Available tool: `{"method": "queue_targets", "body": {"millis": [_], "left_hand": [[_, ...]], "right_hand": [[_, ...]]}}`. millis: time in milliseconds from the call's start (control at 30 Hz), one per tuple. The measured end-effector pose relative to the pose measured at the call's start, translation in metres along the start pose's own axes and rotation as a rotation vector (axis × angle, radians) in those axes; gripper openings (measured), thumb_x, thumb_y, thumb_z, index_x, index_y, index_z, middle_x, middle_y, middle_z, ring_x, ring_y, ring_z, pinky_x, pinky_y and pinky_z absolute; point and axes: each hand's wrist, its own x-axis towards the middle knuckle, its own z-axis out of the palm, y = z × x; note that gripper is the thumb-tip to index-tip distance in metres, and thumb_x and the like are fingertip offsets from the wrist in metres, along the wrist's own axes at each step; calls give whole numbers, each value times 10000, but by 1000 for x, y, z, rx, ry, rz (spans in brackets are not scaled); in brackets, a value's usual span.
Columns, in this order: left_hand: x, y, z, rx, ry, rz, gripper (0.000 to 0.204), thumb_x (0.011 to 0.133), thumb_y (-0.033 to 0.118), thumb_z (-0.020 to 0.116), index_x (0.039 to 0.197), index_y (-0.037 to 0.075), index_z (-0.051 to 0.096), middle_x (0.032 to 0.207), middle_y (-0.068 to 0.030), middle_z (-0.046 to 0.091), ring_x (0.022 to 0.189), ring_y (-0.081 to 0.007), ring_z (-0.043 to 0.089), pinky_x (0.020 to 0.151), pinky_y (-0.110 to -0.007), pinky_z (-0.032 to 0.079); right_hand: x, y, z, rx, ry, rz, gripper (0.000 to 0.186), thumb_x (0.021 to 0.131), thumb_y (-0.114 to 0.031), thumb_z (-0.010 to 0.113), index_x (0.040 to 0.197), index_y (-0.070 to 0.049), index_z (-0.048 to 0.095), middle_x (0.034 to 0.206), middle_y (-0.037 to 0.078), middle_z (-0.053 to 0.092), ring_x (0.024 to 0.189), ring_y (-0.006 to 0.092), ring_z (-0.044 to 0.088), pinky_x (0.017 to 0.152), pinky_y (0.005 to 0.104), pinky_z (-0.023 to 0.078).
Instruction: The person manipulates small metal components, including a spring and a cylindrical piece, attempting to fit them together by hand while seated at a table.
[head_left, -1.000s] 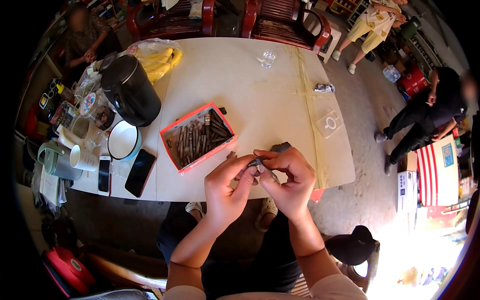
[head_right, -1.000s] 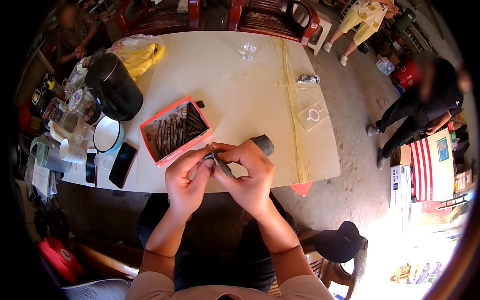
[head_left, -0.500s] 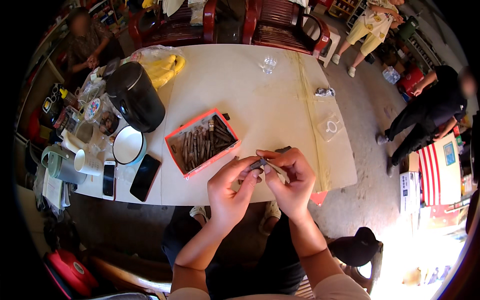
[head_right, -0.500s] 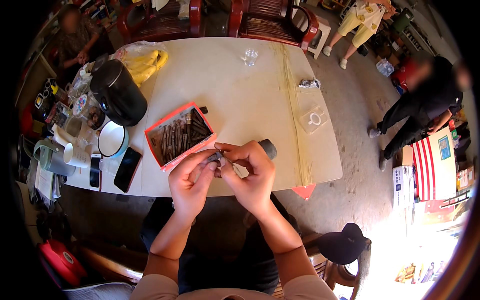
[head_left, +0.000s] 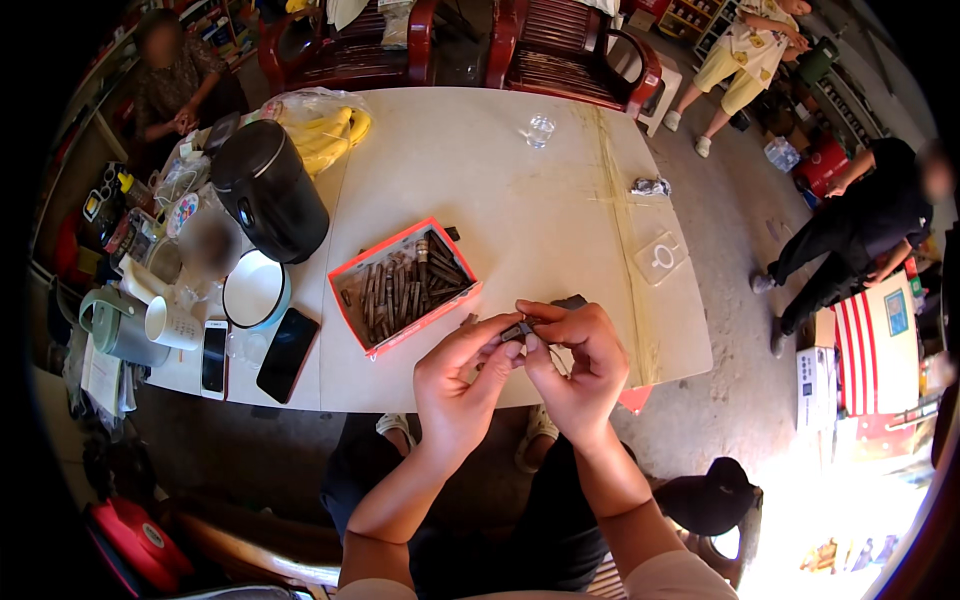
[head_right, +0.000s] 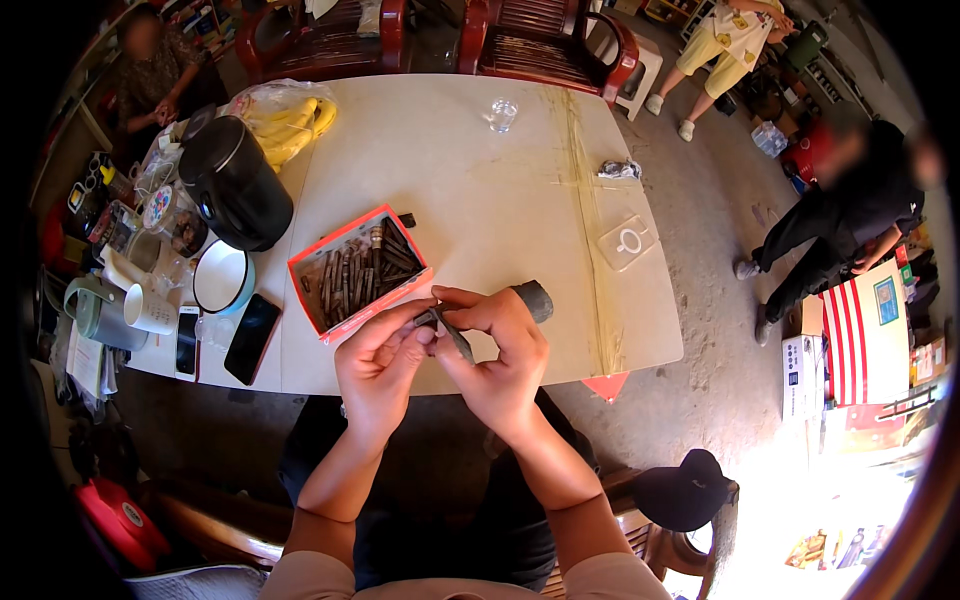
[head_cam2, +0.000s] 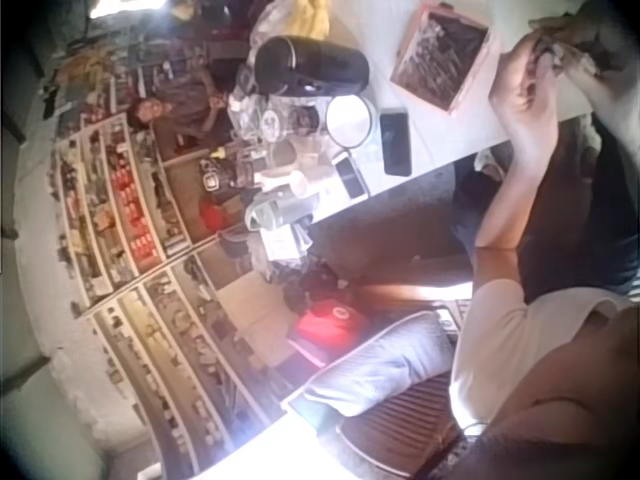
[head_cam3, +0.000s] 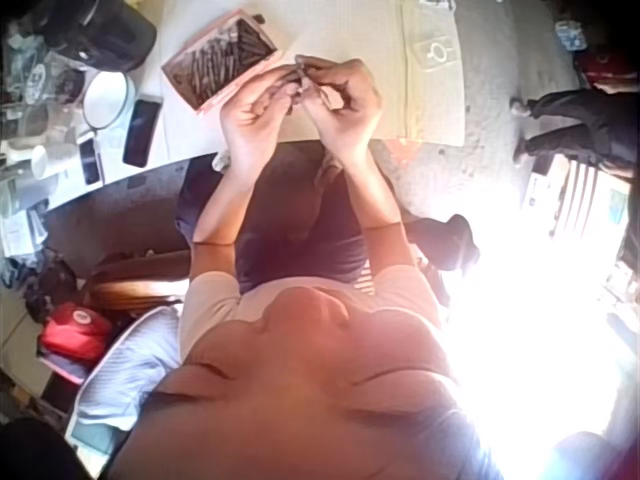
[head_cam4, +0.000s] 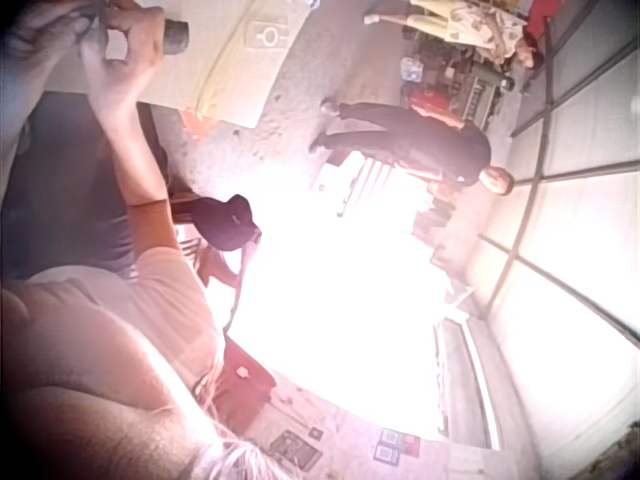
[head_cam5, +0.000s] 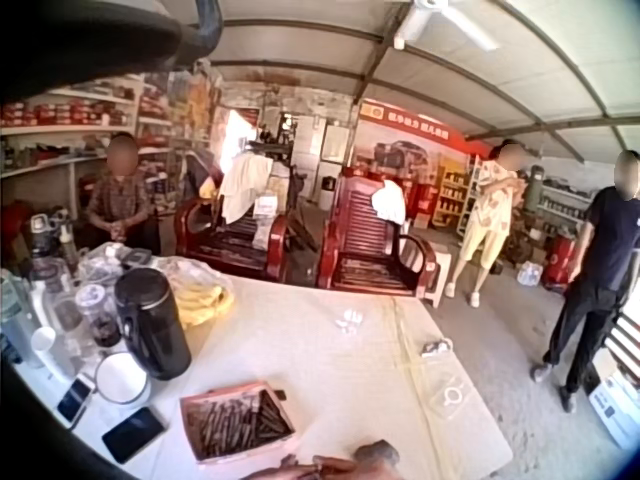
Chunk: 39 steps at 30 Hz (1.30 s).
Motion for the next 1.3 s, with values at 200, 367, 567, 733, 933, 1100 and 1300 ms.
{"method": "queue_targets", "body": {"millis": [200,367,567,733,933,1100,1300], "left_hand": [[2,-4,-4,156,17,33,263,883,-47,595,1145,-67,601,961,-95,647,840,-125,633,767,-255,531],[1,-3,1,52,39,-19,257,887,-44,592,1143,-67,596,967,-96,645,841,-123,633,759,-257,542],[0,-6,1,25,34,-19,250,882,-45,600,1131,-67,604,974,-94,641,838,-122,629,742,-248,534],[3,4,1,148,-28,64,258,859,-60,623,1118,-63,621,967,-84,636,821,-118,622,721,-233,512],[5,16,29,44,-72,12,264,859,-67,621,1122,-71,610,967,-84,639,834,-122,628,756,-246,524],[8,6,34,-11,-93,46,227,894,-47,582,1119,-74,591,968,-83,643,861,-120,625,793,-260,529],[12,-5,47,-112,-54,44,167,925,-16,551,1084,-59,580,912,-53,621,809,-81,572,763,-231,487]], "right_hand": [[-1,6,-1,-79,5,-21,164,745,124,658,858,24,593,908,100,604,828,172,606,743,274,500],[-1,4,-4,-83,16,-17,160,754,122,656,865,23,598,915,98,604,823,161,601,740,275,497],[-4,5,-3,-21,103,35,163,703,58,714,830,6,626,852,81,655,777,186,623,680,283,493],[2,-9,-5,145,158,106,146,720,59,705,828,0,626,822,72,641,756,161,614,668,274,501],[4,-10,-27,82,212,27,163,704,61,713,826,-8,629,821,69,646,755,165,615,664,274,500],[5,-10,-31,-16,216,-19,178,674,52,736,809,-9,638,830,73,664,754,189,615,681,291,492],[6,-3,-32,-99,183,-46,163,726,123,666,833,21,597,862,94,610,802,173,608,743,289,486]]}}
